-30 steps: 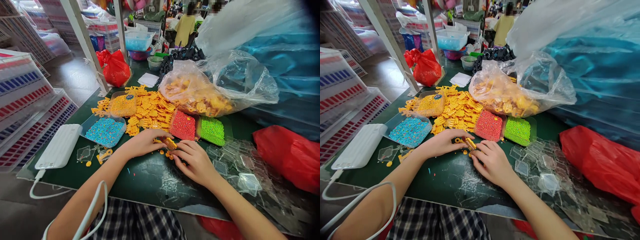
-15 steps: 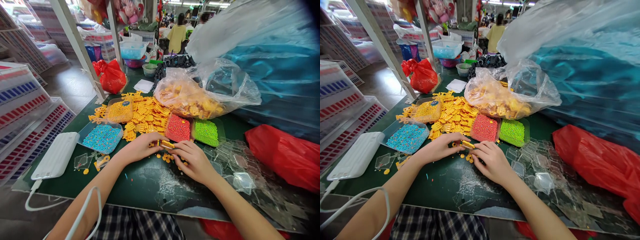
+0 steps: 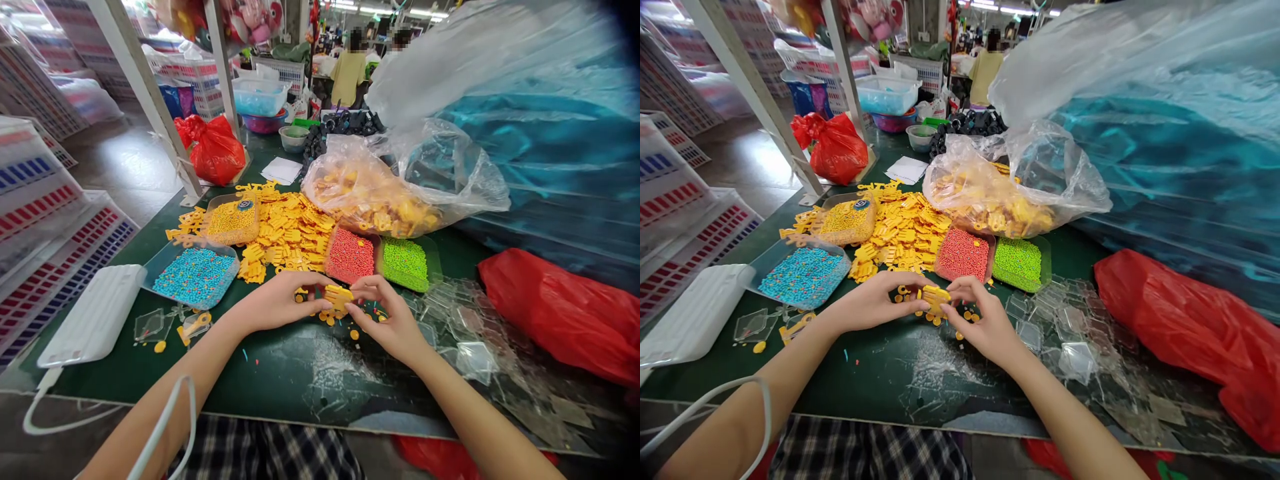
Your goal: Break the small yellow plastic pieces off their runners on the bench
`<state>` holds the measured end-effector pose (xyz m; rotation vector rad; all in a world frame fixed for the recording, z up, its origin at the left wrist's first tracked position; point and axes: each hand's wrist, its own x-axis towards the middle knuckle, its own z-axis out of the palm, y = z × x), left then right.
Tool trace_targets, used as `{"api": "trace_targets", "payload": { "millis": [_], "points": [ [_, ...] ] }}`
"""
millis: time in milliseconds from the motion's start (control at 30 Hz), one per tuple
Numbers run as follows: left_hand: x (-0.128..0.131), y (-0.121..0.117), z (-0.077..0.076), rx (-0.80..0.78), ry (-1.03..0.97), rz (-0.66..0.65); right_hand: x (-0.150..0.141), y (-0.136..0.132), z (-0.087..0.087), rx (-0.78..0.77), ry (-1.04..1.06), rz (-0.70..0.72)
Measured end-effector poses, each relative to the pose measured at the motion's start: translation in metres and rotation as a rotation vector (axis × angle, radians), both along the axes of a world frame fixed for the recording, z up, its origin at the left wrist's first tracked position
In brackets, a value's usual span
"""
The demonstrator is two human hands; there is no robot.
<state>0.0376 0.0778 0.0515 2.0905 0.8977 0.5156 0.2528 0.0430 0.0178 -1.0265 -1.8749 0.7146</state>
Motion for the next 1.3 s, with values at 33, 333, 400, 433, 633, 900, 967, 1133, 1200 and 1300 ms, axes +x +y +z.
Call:
{"api": "trace_targets", "payload": {
  "millis": [33,333,400,433,633,900,967,1133,1200,1300],
  "points": [
    [0.000,-0.001,0.000,-0.015,-0.018,0.006,-0.001,0.001,-0.001,-0.056,0.048,-0.004],
    [-0.002,0.000,-0.001,-0.095,-0.116,0.021,-0.005,0.006,-0.008,-0.370,0.281,0.015],
    [-0.002,0.000,-0.001,-0.094,-0.115,0.018,-0.005,0.008,-0.009,-0.385,0.301,0.009],
    [-0.002,0.000,-0.001,-0.093,-0.114,0.018,-0.005,0.008,-0.010,-0.385,0.308,0.003],
    [-0.001,0.000,-0.003,-0.078,-0.124,0.015,-0.006,0.010,-0.013,-0.326,0.294,-0.018],
    [-0.002,0.000,-0.003,0.002,-0.130,0.026,-0.008,0.010,-0.015,-0.287,0.245,-0.046],
    [-0.001,0.000,-0.002,0.001,-0.135,0.034,-0.008,0.010,-0.017,-0.276,0.237,-0.065],
    [0.002,0.000,-0.002,-0.111,-0.137,0.081,-0.008,0.011,-0.018,-0.270,0.250,-0.125],
    [0.003,0.001,-0.004,-0.182,-0.111,0.104,-0.007,0.011,-0.019,-0.266,0.250,-0.131],
    [0.004,0.002,-0.007,-0.259,-0.101,0.131,-0.008,0.010,-0.019,-0.272,0.235,-0.117]
  ]
}}
